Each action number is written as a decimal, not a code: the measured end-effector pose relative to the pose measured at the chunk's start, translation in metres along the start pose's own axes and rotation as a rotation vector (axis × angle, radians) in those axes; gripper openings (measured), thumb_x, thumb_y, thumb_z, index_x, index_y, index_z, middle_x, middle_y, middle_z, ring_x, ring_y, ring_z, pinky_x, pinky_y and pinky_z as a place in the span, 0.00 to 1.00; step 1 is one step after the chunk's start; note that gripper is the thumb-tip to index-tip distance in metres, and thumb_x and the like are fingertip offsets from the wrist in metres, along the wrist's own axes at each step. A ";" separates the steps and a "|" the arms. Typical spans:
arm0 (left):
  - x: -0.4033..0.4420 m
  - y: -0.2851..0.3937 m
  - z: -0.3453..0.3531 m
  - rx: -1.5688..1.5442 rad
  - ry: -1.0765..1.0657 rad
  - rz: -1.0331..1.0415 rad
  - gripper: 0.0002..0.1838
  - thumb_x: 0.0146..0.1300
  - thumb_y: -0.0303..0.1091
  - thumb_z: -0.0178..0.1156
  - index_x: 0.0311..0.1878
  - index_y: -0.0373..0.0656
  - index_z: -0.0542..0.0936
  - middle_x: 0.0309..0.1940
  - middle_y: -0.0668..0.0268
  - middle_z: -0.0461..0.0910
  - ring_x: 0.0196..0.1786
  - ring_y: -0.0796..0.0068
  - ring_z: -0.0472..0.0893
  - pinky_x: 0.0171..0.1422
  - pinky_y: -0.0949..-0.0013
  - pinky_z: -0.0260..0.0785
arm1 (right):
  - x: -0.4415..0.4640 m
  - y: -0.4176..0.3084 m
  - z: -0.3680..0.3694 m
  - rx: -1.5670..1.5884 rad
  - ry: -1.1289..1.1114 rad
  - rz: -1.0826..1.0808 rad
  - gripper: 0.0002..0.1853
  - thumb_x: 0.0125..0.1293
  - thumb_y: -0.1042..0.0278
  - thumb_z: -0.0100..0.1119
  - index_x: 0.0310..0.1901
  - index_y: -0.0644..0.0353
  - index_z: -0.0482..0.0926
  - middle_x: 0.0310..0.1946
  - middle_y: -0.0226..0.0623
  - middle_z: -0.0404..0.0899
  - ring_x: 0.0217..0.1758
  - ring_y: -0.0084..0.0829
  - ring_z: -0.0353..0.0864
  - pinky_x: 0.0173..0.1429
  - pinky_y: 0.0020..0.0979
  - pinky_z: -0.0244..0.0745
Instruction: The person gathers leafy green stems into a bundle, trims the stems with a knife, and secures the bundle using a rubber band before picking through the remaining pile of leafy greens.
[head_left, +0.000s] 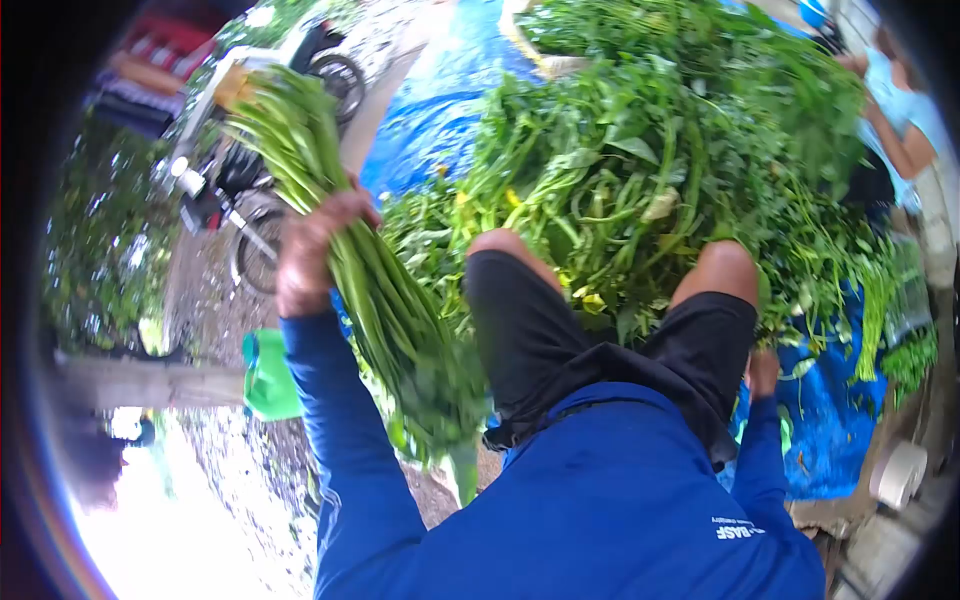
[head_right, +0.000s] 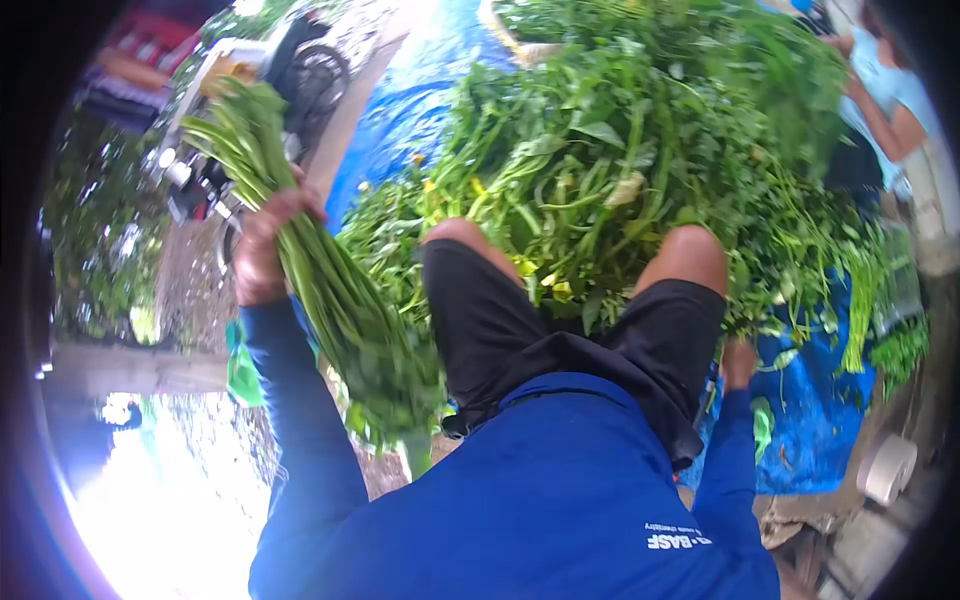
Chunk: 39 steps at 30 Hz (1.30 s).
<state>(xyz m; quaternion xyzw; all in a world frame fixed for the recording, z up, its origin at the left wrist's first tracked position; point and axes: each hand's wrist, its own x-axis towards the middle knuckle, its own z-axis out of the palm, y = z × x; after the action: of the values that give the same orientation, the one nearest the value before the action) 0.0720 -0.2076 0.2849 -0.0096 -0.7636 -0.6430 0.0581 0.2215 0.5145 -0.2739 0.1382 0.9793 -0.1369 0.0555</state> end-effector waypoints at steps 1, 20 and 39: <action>0.006 0.023 -0.025 0.060 0.082 0.039 0.27 0.67 0.43 0.73 0.60 0.36 0.77 0.37 0.60 0.86 0.40 0.69 0.87 0.45 0.65 0.80 | -0.039 0.007 0.026 0.079 0.025 0.048 0.13 0.79 0.60 0.57 0.45 0.61 0.85 0.41 0.55 0.87 0.45 0.61 0.87 0.46 0.57 0.80; -0.086 -0.009 -0.060 0.043 0.013 0.018 0.31 0.66 0.45 0.73 0.67 0.35 0.80 0.51 0.57 0.86 0.39 0.68 0.87 0.44 0.65 0.83 | -0.152 0.012 0.026 0.350 0.158 0.331 0.19 0.80 0.63 0.55 0.64 0.64 0.79 0.53 0.55 0.88 0.58 0.58 0.88 0.64 0.53 0.80; -0.120 -0.089 0.043 -0.382 0.060 -0.387 0.16 0.59 0.20 0.76 0.51 0.36 0.88 0.34 0.67 0.89 0.34 0.77 0.86 0.42 0.69 0.80 | -0.026 -0.509 -0.421 0.555 -0.095 -1.361 0.21 0.74 0.77 0.68 0.67 0.69 0.83 0.46 0.47 0.90 0.40 0.39 0.90 0.48 0.31 0.84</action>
<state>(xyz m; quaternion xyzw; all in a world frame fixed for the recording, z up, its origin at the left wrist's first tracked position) 0.1802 -0.1735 0.1787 0.1447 -0.6140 -0.7746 -0.0464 0.0710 0.1561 0.2610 -0.4971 0.7744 -0.3897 -0.0363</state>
